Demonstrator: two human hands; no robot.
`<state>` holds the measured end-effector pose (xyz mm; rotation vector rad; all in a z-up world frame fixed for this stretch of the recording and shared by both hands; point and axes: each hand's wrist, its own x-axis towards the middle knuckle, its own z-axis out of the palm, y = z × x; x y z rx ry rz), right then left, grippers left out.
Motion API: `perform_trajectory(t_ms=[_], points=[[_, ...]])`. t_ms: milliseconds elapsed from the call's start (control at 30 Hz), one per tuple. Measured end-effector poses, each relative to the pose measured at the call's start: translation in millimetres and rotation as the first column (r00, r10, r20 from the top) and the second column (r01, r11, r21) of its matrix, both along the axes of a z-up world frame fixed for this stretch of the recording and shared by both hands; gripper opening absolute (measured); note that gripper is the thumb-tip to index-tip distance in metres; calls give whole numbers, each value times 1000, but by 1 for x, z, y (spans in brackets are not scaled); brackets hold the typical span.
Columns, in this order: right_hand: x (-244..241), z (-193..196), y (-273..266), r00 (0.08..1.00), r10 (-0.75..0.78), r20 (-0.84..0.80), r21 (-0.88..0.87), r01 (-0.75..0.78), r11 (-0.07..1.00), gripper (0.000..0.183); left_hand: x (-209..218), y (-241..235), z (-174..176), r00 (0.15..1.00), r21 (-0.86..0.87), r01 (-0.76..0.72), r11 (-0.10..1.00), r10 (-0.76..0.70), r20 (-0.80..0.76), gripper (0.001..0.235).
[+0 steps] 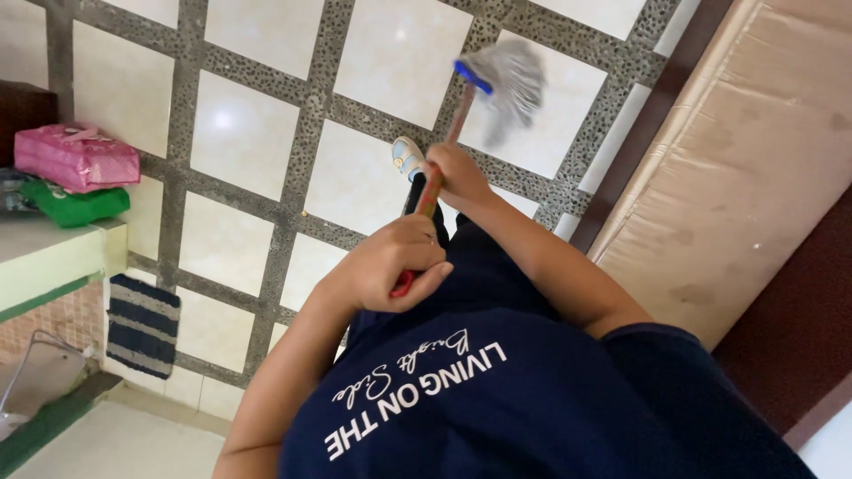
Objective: Mop the tiled floor in a hotel room.
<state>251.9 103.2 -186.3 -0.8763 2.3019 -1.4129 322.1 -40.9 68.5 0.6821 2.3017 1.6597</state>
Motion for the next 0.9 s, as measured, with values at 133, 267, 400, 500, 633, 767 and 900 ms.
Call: perform_trajectory(t_ms=[133,267,400,500,633,767,900], points=[[-10,-18,-37,983,125,134,-15,-124,992,15,17,12,-32,999,-177,-38,984,34,-29,29],[-14,-29,-40,983,170,-66,97,-163,982,20,27,16,-51,990,-139,-31,990,11,-142,28],[-26,-13,-3,993,98,60,330,-112,937,21,12,22,-42,988,3,2,1000,-1,-157,29],[-37,-22,49,1000,7,23,426,-16,905,22,-2,36,-62,989,88,85,993,-73,-132,28],[-43,-68,126,988,-149,-38,436,151,887,17,-32,62,-118,983,125,161,979,-147,-113,34],[-45,-100,173,961,-232,-150,377,272,886,21,-51,93,-150,963,179,250,952,-225,-149,33],[-37,-75,166,951,-273,-144,313,306,899,23,-44,91,-127,965,215,248,945,-221,-140,33]])
